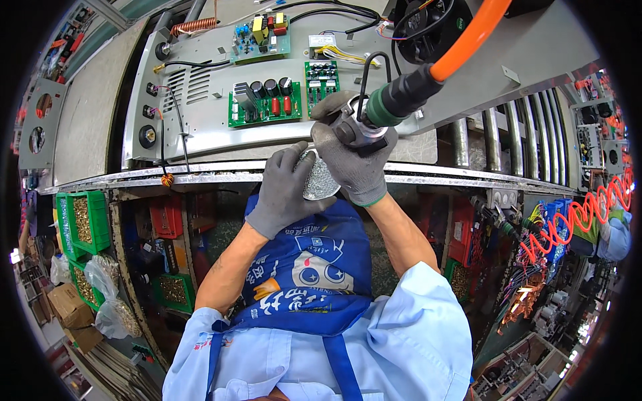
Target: Assembling and wiring electronic components into an inverter unit housing on an assembly line.
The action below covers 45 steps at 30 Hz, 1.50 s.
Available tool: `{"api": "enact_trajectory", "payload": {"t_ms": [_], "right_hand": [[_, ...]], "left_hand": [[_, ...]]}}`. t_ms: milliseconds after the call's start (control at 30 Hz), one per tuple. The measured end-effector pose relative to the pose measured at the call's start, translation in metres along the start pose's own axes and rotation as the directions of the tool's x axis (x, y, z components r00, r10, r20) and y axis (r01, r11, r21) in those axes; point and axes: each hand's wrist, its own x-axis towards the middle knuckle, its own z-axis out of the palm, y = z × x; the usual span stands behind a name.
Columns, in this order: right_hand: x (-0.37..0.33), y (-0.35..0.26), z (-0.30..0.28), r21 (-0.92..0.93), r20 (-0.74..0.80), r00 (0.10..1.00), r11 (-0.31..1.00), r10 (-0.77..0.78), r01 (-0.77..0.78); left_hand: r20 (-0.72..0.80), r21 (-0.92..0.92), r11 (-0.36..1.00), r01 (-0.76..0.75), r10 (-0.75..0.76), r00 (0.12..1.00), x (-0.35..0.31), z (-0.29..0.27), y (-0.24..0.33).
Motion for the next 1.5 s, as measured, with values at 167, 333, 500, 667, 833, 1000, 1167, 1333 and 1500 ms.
{"api": "enact_trajectory", "payload": {"t_ms": [167, 333, 500, 667, 833, 1000, 1167, 1333, 1500], "right_hand": [[0.002, 0.007, 0.000, -0.039, 0.025, 0.999, 0.999, 0.030, -0.029], [0.009, 0.008, 0.010, -0.138, 0.105, 0.982, 0.976, -0.156, 0.170], [0.009, 0.004, 0.006, -0.050, 0.032, 0.998, 0.997, -0.049, 0.051], [0.024, -0.035, 0.004, 0.057, -0.125, 0.992, 0.998, -0.021, 0.028], [0.061, -0.031, -0.007, -0.159, -0.088, 0.934, 0.931, -0.345, 0.329], [0.070, -0.009, -0.015, -0.243, -0.128, 0.910, 0.902, -0.394, 0.356], [0.078, -0.014, -0.008, -0.215, 0.048, 0.924, 0.899, -0.380, 0.381], [0.081, -0.008, -0.014, -0.137, 0.029, 0.960, 0.951, -0.277, 0.278], [0.082, -0.009, -0.005, -0.114, -0.009, 0.947, 0.941, -0.322, 0.319]], "left_hand": [[-0.011, -0.006, 1.000, -0.017, 0.017, 1.000, 0.000, -0.001, -0.001], [-0.010, -0.015, 1.000, -0.014, 0.014, 1.000, 0.001, -0.001, -0.001], [-0.002, -0.014, 1.000, -0.012, 0.012, 1.000, 0.001, -0.004, -0.001], [-0.016, -0.021, 1.000, -0.016, 0.016, 1.000, 0.001, -0.002, -0.003], [0.027, 0.015, 1.000, 0.001, -0.002, 1.000, 0.001, -0.004, -0.002], [0.023, 0.025, 1.000, -0.007, 0.007, 1.000, 0.000, -0.002, -0.004], [0.031, 0.017, 1.000, -0.004, 0.003, 1.000, 0.000, -0.004, -0.002], [0.064, 0.006, 1.000, 0.013, -0.014, 0.998, 0.002, -0.006, 0.001], [0.035, 0.008, 1.000, 0.004, -0.004, 0.999, 0.001, -0.004, -0.001]]}}
